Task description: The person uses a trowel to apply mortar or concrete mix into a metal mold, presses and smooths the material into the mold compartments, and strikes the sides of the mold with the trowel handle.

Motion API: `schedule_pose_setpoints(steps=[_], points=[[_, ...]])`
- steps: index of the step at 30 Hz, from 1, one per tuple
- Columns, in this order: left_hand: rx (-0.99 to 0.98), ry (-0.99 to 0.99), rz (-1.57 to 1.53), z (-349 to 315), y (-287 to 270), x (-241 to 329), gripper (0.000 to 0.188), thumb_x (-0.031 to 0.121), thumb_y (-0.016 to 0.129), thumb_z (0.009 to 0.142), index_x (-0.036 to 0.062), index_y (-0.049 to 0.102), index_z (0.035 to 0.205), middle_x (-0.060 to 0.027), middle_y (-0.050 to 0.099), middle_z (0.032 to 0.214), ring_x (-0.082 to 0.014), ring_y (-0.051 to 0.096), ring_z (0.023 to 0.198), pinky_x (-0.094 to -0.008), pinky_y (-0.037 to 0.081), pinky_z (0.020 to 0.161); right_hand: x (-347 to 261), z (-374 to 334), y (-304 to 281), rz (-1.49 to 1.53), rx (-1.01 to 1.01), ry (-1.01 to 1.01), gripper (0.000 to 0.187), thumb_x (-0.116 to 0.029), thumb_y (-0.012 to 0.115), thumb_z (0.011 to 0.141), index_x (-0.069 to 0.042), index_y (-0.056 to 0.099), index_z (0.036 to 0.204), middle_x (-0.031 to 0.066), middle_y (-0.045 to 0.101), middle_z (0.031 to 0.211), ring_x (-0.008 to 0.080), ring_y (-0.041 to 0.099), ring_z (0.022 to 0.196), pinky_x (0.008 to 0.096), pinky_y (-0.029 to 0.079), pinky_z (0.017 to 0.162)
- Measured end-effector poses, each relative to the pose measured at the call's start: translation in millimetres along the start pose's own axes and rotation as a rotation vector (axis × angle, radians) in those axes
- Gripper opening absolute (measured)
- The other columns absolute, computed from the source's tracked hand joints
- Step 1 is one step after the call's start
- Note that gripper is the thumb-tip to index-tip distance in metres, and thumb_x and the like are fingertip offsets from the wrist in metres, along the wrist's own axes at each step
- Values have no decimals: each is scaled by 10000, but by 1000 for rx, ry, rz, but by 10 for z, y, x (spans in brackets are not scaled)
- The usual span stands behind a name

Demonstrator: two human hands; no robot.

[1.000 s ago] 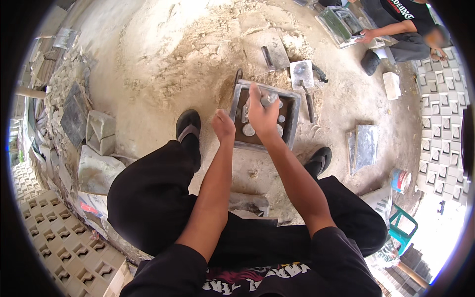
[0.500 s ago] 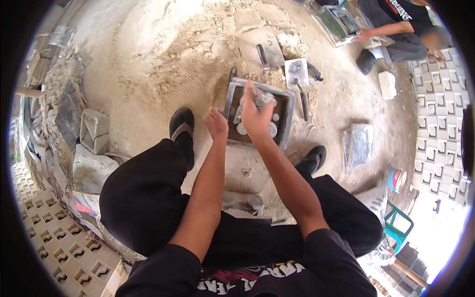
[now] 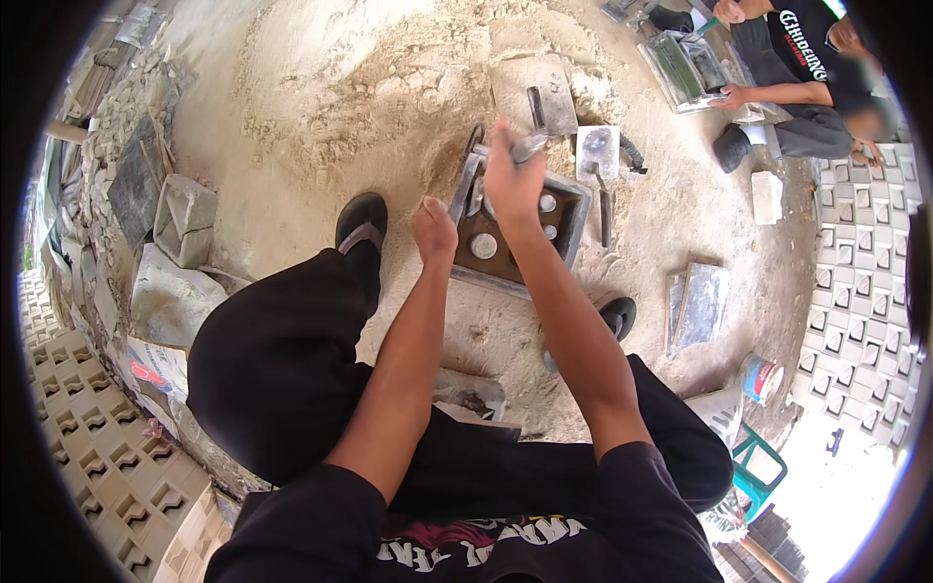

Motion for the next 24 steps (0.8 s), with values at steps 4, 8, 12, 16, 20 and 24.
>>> schedule_pose_setpoints(steps=[4,8,12,16,20,24], points=[[108,67,15,-17,-12,-111,563,321,268,969,-78,553,692,-303,573,709,-492,552,730,-533,392,679,-20,-53,-63,184,46,-63,441,-270,561,948,-4,482,605,-8,442,515,57,382,523,310,309,451],[30,8,-2,23,19,93,573,322,266,973,-87,561,701,-306,590,741,-493,565,776,-541,399,709,-58,-27,-4,15,-31,-28,388,-192,511,973,-11,518,630,-35,409,521,43,346,530,276,285,455],[157,98,-57,9,7,-38,584,325,254,979,-93,567,716,-312,596,771,-492,566,800,-544,402,736,-314,-415,-120,62,74,-89,428,-220,518,982,-85,403,592,-79,359,553,34,302,509,251,227,456],[18,-63,-57,-26,4,66,605,340,236,987,-89,593,752,-307,608,791,-495,564,811,-537,412,747,17,-417,-155,69,-80,0,468,-190,514,983,-42,325,581,-62,284,541,51,259,542,278,218,456],[79,-31,-69,-17,-2,24,618,351,235,985,-86,587,724,-295,603,742,-482,576,773,-535,413,729,-71,-651,-278,113,1,31,452,-175,513,981,-50,349,579,-50,342,576,46,268,553,271,223,458],[56,-92,-143,15,-21,-32,623,368,244,978,-77,577,697,-279,600,702,-461,579,725,-528,412,705,-99,-652,-115,126,-107,16,437,-171,509,980,-34,385,584,-55,361,559,44,285,547,271,233,461]])
Point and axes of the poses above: each hand's wrist, its own z-axis towards the middle knuckle, its own y-axis out of the palm, x = y × z, the point moved 4 cm from there along z, towards the middle knuckle
